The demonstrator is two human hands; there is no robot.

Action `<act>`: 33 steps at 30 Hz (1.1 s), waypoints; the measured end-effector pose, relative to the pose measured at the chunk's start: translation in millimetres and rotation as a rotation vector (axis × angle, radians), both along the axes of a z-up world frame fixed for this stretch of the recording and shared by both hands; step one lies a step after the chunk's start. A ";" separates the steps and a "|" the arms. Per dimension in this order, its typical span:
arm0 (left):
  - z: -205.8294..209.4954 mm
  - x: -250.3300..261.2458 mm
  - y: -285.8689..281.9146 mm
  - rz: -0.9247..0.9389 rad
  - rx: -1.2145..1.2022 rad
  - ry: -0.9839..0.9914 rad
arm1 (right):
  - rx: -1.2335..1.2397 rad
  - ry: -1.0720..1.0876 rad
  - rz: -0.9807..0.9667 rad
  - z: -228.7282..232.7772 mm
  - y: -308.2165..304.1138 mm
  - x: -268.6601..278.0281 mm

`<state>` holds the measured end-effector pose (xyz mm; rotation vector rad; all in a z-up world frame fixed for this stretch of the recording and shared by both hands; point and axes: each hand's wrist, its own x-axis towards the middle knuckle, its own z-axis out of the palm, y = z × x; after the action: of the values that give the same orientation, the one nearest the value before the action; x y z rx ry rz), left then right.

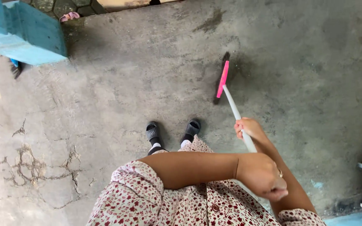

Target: The person sweeps a concrete floor with a pink-handled broom, moving systematically across the area and around obstacles such as a wooden box and a parked motorcycle. The camera follows the sweeping motion from a first-person perspective.

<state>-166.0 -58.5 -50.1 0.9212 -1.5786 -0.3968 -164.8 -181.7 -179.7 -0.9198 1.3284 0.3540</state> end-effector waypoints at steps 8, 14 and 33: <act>31.1 14.9 28.9 0.068 0.212 -0.018 | 0.353 -0.163 -0.060 15.2 71.5 51.7; -37.5 50.6 30.0 0.061 0.600 -0.267 | 0.706 -0.182 -0.178 -65.1 112.8 84.3; -7.1 83.3 38.9 0.057 0.101 -0.048 | 0.054 -0.065 -0.232 17.2 41.9 88.5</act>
<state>-82.7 -19.5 -57.2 1.0579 -1.5836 -0.4197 -76.4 -139.8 -162.5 -0.7175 1.3433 0.1784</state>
